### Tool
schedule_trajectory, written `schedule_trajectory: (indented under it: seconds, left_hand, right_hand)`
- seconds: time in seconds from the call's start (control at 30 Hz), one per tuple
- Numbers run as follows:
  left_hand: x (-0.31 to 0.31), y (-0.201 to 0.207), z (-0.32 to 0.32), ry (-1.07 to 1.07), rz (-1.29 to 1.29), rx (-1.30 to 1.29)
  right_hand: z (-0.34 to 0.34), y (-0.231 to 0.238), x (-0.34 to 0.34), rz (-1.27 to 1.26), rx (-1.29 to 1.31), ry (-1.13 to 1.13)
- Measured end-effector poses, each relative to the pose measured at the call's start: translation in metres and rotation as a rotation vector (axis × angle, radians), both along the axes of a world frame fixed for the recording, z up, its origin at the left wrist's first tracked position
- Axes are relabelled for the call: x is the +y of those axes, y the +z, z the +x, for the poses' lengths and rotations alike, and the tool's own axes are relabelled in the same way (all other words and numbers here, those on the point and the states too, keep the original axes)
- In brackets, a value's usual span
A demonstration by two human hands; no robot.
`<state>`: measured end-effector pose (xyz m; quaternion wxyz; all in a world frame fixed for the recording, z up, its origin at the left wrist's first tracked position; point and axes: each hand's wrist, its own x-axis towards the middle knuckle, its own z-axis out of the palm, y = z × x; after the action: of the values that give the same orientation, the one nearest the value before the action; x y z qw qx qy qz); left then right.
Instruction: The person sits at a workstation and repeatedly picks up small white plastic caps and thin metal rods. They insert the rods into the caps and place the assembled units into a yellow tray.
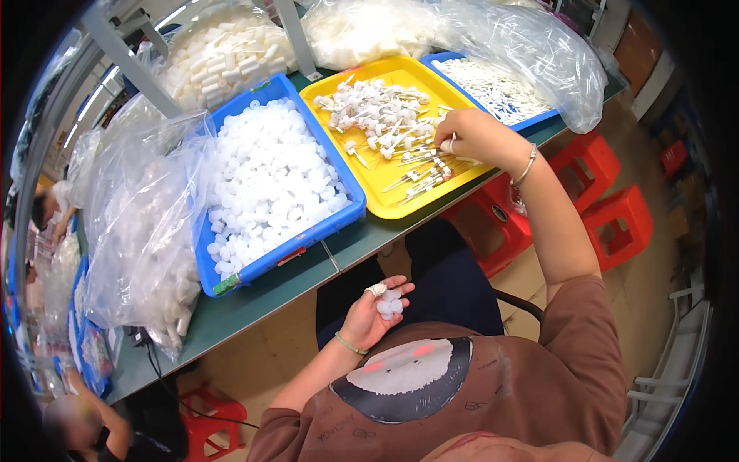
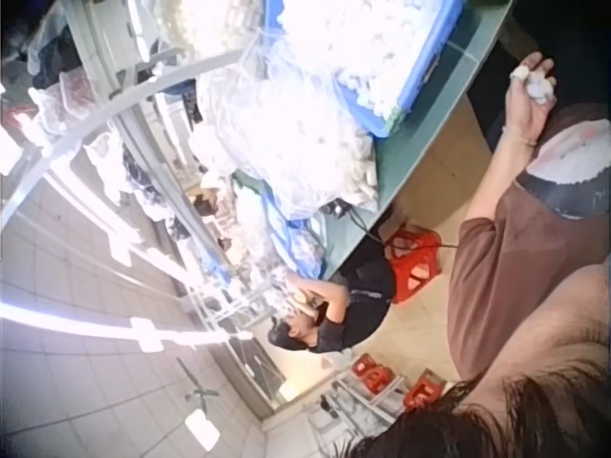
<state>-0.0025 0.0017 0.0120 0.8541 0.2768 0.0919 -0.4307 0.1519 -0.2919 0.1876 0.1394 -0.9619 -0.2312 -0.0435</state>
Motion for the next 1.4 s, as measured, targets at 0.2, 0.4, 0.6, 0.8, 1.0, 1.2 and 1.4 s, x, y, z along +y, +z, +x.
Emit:
schedule_trajectory:
  seconds: [0.2, 0.4, 0.6, 0.8, 1.0, 1.2, 1.4]
  left_hand:
    - [0.000, -0.008, 0.001, -0.022, 0.016, -0.013]
    - [-0.002, 0.000, 0.001, -0.013, 0.011, 0.004]
    - [0.001, -0.001, 0.001, -0.023, 0.006, -0.002]
    - [-0.001, 0.001, 0.001, -0.009, 0.011, 0.018]
    - [-0.004, 0.009, -0.001, 0.024, 0.042, -0.041]
    - [0.003, 0.000, -0.003, 0.078, 0.051, -0.020]
    - [-0.001, 0.001, 0.001, 0.091, -0.045, 0.020]
  right_hand:
    - [0.006, 0.007, -0.011, 0.041, -0.065, -0.394]
    - [0.014, -0.003, 0.011, -0.165, 0.010, -0.508]
    - [0.027, -0.014, -0.001, -0.119, -0.029, -0.499]
    - [0.014, 0.005, -0.013, -0.104, 0.020, -0.448]
    - [0.001, -0.001, -0.016, -0.293, -0.425, -0.598]
    - [-0.076, 0.010, 0.031, 0.447, -0.440, -0.186]
    - [-0.172, -0.077, 0.081, 0.601, 0.131, -0.024]
